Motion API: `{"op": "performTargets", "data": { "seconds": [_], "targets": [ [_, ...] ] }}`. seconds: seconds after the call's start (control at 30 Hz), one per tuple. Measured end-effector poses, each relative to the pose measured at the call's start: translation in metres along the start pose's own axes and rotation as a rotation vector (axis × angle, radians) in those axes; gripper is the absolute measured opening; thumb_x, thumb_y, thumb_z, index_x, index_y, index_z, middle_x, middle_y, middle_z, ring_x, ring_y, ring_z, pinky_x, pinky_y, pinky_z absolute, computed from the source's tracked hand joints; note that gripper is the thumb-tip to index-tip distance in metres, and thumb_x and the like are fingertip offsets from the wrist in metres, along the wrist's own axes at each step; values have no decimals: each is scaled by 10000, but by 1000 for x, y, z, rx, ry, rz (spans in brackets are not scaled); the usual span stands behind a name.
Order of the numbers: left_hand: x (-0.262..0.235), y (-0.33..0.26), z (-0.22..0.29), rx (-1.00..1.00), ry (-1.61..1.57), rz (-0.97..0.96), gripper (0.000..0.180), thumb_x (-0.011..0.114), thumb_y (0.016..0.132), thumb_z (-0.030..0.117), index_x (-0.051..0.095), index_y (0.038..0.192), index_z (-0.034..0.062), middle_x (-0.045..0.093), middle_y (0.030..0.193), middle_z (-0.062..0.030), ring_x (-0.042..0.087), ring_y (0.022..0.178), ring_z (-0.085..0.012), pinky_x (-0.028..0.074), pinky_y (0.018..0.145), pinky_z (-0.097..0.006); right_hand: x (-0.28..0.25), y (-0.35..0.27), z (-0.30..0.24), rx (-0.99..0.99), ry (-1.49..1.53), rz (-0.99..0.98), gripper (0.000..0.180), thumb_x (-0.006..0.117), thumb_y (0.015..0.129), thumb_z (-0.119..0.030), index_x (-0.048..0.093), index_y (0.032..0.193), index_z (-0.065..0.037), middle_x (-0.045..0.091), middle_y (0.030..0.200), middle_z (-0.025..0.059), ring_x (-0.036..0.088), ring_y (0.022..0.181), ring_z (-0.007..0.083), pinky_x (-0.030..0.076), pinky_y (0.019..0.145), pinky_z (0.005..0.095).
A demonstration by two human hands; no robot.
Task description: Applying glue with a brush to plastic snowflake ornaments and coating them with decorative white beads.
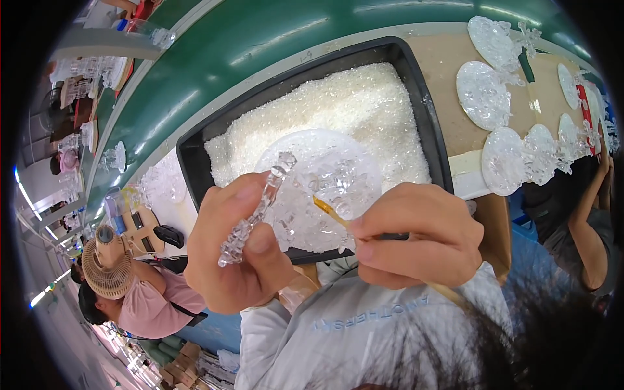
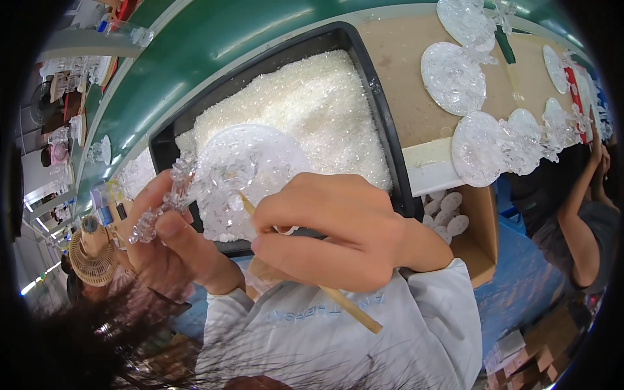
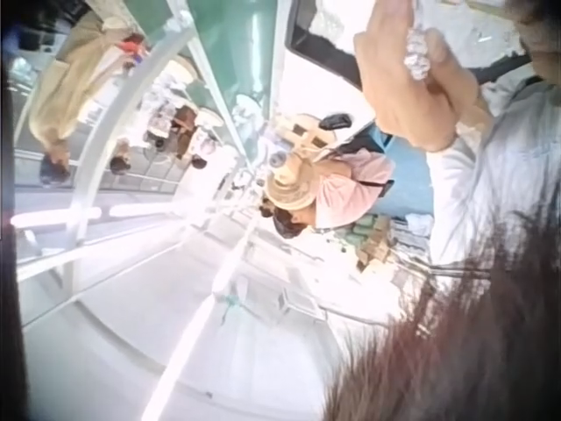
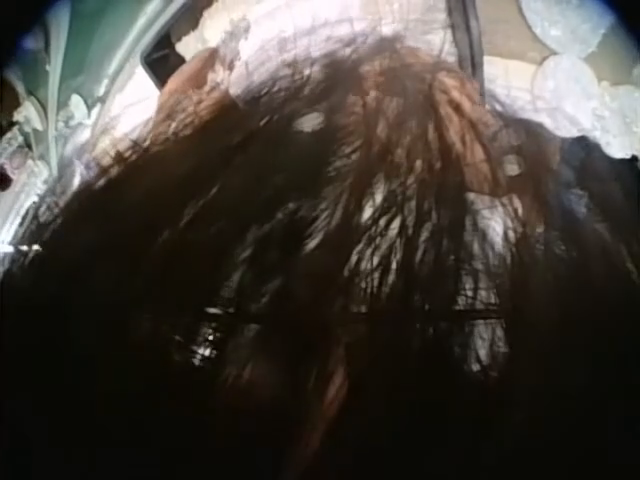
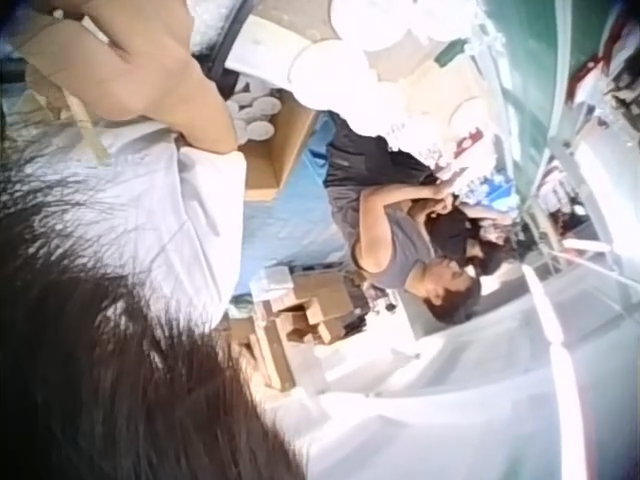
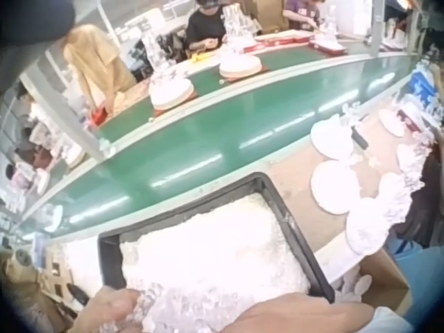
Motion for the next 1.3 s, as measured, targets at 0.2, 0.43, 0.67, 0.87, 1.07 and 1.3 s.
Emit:
{"op": "performTargets", "data": {
  "seconds": [0.2, 0.43, 0.67, 0.87, 1.07, 1.3],
  "targets": [
    [0, -1, 1, -19, 21, 42, 341, 578, 986, 142, 525, 1114, -169, 658, 927, -317, 620, 657, -245, 488, 583, -299, -5, 0, 5, 59, -12, -21, 303, 705, 531, 102, 673, 824, 34, 656, 775, 194, 601, 517, 201, 460, 458, 244],
    [-4, -5, -6, -100, -18, 128, 376, 600, 980, 179, 540, 1099, -172, 660, 933, -309, 620, 689, -247, 494, 615, -311, -18, -12, 6, 61, 26, 74, 242, 697, 588, 69, 640, 821, 36, 629, 762, 174, 592, 519, 192, 478, 446, 246],
    [-8, -7, -7, -113, -9, 129, 376, 601, 979, 179, 543, 1104, -171, 659, 937, -307, 624, 710, -247, 492, 626, -307, -18, -10, 4, 53, 29, 68, 269, 711, 582, 55, 628, 834, 10, 638, 753, 180, 600, 501, 191, 505, 449, 258],
    [-4, -4, -6, -84, 5, 134, 369, 590, 983, 167, 535, 1114, -174, 659, 939, -312, 628, 693, -252, 499, 619, -309, -20, -8, -3, -21, -20, 75, 282, 745, 577, 52, 631, 831, 4, 633, 734, 177, 604, 510, 198, 508, 454, 257],
    [-5, -6, -4, -39, 70, 124, 349, 581, 981, 132, 525, 1108, -188, 655, 939, -328, 631, 670, -255, 500, 589, -312, -12, -6, -7, -17, -143, 56, 341, 770, 557, 47, 640, 867, -2, 646, 768, 167, 630, 542, 203, 516, 475, 251],
    [-9, -8, -5, -21, 69, 131, 345, 578, 980, 120, 523, 1111, -194, 654, 928, -331, 638, 664, -262, 507, 574, -312, -15, -9, -8, -15, -59, 21, 312, 828, 622, -27, 634, 868, -20, 655, 756, 154, 659, 573, 219, 528, 492, 268]
  ]
}}
Point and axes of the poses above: each hand's wrist, its own y-axis towards the middle knuckle, its own x-axis out of the palm, z = x × y, the point moved 8 cm from there along y, towards the middle knuckle
